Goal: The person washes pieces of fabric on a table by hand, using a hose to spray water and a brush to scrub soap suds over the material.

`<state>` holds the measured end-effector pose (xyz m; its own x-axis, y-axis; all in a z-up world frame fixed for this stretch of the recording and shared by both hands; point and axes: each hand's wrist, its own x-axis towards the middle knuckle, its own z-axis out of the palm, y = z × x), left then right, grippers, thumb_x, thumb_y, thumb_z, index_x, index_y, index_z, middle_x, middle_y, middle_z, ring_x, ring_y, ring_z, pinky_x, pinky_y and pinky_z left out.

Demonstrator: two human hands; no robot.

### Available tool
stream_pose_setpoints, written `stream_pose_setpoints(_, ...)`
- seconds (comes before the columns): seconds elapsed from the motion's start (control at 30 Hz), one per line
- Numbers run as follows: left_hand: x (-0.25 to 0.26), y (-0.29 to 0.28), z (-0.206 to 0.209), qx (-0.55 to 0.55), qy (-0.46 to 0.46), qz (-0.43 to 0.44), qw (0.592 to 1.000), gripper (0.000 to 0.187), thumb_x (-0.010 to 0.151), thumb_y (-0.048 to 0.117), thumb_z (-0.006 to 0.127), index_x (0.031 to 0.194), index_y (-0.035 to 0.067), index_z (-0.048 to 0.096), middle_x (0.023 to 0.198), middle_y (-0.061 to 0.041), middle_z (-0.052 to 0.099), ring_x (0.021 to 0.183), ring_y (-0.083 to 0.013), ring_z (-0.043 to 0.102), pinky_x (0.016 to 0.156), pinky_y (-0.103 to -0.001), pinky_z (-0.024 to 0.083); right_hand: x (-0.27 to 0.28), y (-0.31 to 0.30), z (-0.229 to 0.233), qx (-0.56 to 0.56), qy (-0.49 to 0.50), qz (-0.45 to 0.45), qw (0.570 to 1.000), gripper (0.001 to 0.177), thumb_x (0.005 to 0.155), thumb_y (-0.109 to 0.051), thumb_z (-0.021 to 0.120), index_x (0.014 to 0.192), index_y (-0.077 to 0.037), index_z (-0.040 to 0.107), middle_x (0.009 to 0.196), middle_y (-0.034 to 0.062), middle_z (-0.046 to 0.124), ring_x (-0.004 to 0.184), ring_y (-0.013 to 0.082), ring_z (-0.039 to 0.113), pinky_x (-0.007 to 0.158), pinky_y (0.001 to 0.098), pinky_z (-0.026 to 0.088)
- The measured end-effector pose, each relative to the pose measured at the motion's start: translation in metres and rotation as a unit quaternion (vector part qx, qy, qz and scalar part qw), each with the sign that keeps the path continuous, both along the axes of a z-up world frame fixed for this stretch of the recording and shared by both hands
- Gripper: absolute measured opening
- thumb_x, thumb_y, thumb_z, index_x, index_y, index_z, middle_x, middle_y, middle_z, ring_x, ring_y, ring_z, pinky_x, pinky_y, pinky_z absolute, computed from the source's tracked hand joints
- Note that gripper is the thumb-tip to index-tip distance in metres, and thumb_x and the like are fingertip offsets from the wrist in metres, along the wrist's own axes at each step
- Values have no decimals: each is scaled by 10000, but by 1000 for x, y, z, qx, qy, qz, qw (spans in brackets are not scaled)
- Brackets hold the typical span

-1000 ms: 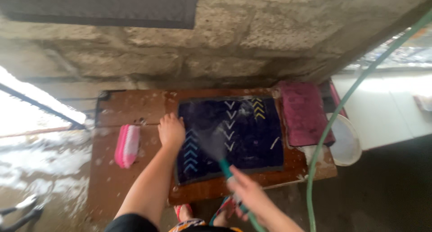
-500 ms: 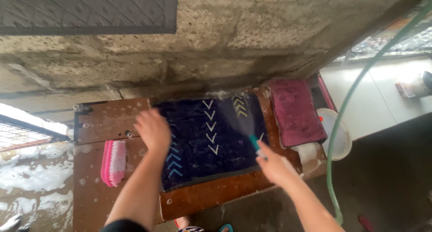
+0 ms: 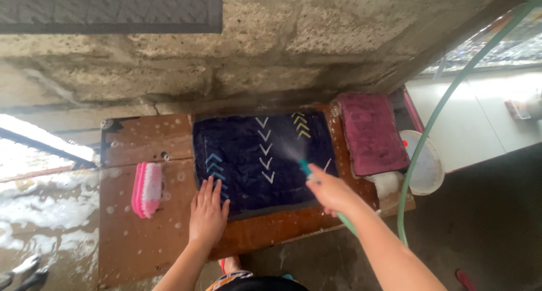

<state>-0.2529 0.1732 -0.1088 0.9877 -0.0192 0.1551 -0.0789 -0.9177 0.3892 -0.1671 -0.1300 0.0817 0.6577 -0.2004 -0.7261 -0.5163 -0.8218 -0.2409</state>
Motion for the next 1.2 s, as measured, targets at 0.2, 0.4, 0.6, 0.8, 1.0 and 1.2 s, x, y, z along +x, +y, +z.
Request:
stream_pose_setpoints(0.2, -29, 9, 15, -1, 36, 62, 997, 625, 910, 378, 623, 1443, 79, 491, 1518, -156, 468, 1377, -350, 439, 1102, -513, 368, -38, -31, 6, -48, 19, -33, 998, 645, 987, -393, 550, 1588, -452, 323, 795, 119, 722, 539, 234, 648, 492, 382, 545)
stream_pose_setpoints(0.4, -48, -14, 3, -148, 11, 136, 980, 438, 971, 201, 594, 1383, 54, 572, 1422, -198, 533, 1290, -416, 484, 1091, -502, 396, -115, 45, -31, 35, -19, 191, 981, 609, 1014, -402, 502, 1581, -333, 289, 893, 160, 728, 810, 328, 710, 762, 502, 567)
stream_pose_setpoints(0.6, -75, -25, -16, -217, -30, 219, 951, 364, 988, 122, 546, 1337, 34, 603, 1353, -232, 555, 1248, -433, 492, 1073, -496, 398, -158, 43, -30, 126, -91, 216, 964, 626, 1033, -352, 520, 1597, -256, 267, 886, 204, 730, 723, 356, 702, 682, 488, 581)
stream_pose_setpoints(0.8, -115, -39, -7, -199, -15, 265, 943, 282, 1013, 178, 524, 1226, 62, 668, 1258, -193, 638, 1201, -395, 543, 1060, -480, 425, -168, -38, 8, 62, 29, 64, 996, 652, 1016, -339, 484, 1618, -373, 235, 753, 145, 692, 498, 234, 619, 482, 392, 543)
stream_pose_setpoints(1.0, -138, -129, 8, -427, 300, 217, 825, 481, 1035, 479, 488, 1143, 92, 752, 985, -147, 741, 878, -300, 694, 777, -434, 552, -190, -26, -44, 140, 21, 60, 988, 615, 1034, -350, 418, 1624, -381, 248, 753, 152, 663, 506, 245, 631, 473, 391, 541)
stream_pose_setpoints(1.2, -135, -152, -2, -690, 305, 266, 600, 360, 1022, 401, 520, 1108, 77, 650, 851, -77, 674, 710, -201, 646, 627, -372, 539, -201, 41, -73, 254, -25, 36, 966, 567, 1007, -327, 542, 1485, -111, 325, 896, 163, 708, 553, 317, 721, 488, 434, 598)
